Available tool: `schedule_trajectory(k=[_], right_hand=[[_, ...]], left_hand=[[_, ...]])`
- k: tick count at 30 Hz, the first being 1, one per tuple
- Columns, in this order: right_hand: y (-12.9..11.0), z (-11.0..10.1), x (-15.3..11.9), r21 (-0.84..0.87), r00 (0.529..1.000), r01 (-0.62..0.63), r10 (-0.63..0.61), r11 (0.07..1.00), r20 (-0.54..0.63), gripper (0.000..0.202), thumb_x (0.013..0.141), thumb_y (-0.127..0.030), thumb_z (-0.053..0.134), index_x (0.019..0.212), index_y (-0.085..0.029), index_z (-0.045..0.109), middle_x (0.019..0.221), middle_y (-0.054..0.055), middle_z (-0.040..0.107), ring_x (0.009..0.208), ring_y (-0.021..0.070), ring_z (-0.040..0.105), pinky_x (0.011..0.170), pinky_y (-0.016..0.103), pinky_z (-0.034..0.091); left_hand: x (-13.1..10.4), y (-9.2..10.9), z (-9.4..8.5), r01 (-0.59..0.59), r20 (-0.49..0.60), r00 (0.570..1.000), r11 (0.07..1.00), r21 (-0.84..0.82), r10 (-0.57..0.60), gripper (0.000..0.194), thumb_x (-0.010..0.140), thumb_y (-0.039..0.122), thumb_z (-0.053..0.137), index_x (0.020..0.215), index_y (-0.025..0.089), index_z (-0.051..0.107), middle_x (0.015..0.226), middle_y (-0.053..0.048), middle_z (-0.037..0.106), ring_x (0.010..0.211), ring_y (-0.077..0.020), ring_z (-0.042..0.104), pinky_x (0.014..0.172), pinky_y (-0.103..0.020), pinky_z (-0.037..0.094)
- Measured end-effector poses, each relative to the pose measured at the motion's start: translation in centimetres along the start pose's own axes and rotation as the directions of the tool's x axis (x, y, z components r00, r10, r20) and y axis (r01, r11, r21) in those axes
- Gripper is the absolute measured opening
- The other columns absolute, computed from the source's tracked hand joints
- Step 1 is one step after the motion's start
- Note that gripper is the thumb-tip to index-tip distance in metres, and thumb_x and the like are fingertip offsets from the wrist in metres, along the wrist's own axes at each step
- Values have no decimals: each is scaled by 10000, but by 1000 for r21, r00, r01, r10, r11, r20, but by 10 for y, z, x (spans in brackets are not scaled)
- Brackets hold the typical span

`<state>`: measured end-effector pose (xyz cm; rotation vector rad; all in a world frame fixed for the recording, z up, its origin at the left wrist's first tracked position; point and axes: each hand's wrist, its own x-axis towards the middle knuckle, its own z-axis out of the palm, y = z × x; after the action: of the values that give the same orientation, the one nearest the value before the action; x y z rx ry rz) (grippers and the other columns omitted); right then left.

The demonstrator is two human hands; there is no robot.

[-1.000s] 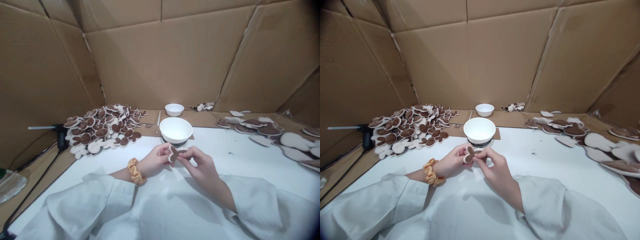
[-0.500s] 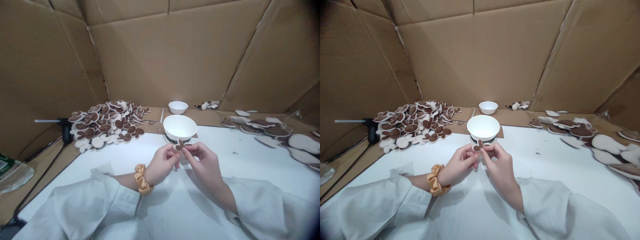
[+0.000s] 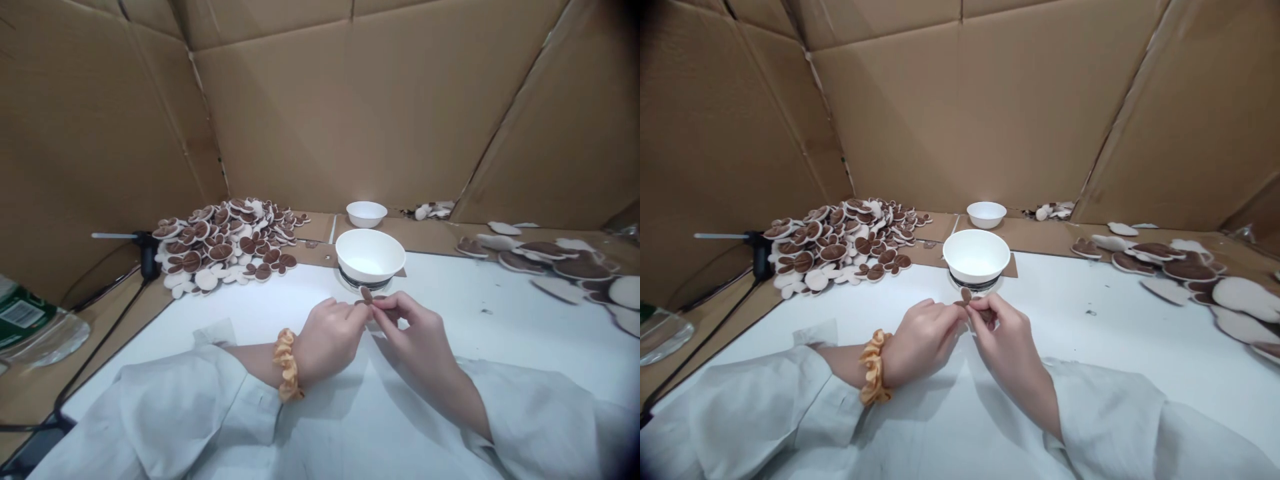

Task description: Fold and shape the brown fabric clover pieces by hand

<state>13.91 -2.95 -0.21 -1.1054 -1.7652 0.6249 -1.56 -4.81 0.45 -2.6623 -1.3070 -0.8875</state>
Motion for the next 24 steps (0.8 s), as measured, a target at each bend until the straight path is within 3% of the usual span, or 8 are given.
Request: schedule_trajectory(k=[3, 5, 12, 19, 24], right_hand=[[3, -2, 0, -39, 996, 68, -66, 997, 63, 105, 816, -239, 529, 728, -185, 545, 680, 9, 598, 590, 128, 506, 564, 234, 407], [5, -3, 0, -56, 987, 116, -109, 992, 122, 120, 827, -235, 519, 715, -192, 523, 651, -2, 571, 569, 123, 479, 553, 230, 399], [10, -9, 2, -59, 936, 219, -193, 974, 296, 191, 843, -185, 481, 658, -207, 437, 599, -22, 506, 535, 118, 435, 514, 221, 376], [8, -12, 5, 47, 896, 205, -207, 978, 392, 161, 856, -156, 468, 708, -211, 498, 740, -13, 637, 625, 114, 540, 579, 209, 414], [9, -13, 4, 92, 868, 195, -215, 976, 447, 147, 847, -143, 479, 729, -209, 537, 810, -1, 677, 691, 122, 596, 618, 222, 450]], left_hand=[[3, -4, -4, -182, -13, 981, 946, 266, 193, 271, 880, 91, 289, 782, 129, 538, 650, -50, 576, 597, -163, 512, 553, -313, 287], [7, -6, -7, -228, 10, 972, 924, 308, 237, 304, 895, 104, 262, 809, 126, 553, 646, -58, 566, 605, -166, 500, 558, -323, 273], [15, -12, -17, -163, 105, 981, 987, 11, 161, 288, 918, 212, 278, 816, 163, 542, 653, -50, 536, 633, -160, 464, 597, -331, 272], [11, -20, -15, -232, 133, 968, 963, 138, 214, 261, 913, 221, 303, 837, 151, 543, 655, -38, 542, 634, -152, 465, 610, -303, 280], [13, -26, -16, -141, 138, 979, 986, -85, 151, 149, 836, 150, 399, 815, 165, 546, 680, -29, 578, 652, -142, 499, 655, -273, 326]])
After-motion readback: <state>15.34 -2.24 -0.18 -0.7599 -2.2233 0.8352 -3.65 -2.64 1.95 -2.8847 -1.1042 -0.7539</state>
